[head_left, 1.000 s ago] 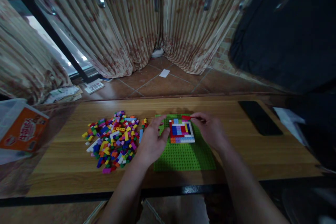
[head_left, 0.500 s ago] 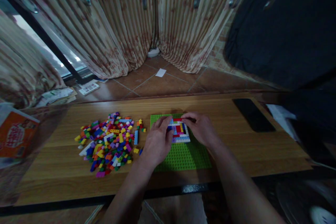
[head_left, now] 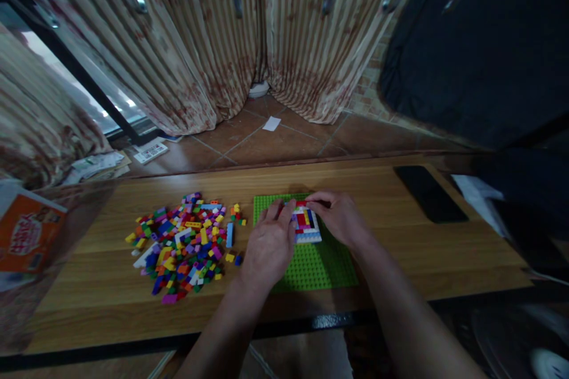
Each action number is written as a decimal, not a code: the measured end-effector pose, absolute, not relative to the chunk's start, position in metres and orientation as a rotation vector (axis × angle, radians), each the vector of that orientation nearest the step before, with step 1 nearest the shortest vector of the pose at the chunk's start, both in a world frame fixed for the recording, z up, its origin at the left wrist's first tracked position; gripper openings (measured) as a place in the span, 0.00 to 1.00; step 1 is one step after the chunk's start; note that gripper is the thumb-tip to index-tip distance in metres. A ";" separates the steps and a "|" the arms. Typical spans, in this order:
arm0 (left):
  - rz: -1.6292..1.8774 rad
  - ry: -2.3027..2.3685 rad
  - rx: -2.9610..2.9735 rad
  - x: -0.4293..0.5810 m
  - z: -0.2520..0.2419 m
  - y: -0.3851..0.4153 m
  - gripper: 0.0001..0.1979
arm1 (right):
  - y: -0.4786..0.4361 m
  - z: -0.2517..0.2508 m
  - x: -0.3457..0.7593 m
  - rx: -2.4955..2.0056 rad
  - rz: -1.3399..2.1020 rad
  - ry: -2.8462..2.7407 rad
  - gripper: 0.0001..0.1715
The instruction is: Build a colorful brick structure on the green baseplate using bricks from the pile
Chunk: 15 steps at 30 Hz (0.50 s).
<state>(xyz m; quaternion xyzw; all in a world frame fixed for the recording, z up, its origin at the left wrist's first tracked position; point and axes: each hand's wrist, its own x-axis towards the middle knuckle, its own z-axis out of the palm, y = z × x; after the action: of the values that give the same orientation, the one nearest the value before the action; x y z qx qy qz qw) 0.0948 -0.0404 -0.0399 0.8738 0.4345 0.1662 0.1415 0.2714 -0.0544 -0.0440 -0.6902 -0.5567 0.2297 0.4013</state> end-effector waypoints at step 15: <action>0.301 1.462 2.557 0.108 -0.036 -0.052 0.24 | -0.054 -0.051 0.277 -1.682 0.748 -1.267 0.19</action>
<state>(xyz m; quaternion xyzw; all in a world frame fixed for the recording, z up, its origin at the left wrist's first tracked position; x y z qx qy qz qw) 0.1082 -0.0517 -0.0362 0.8602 0.4917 0.1012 0.0902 0.2772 -0.0544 -0.0511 -0.6767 -0.5097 0.3010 0.4379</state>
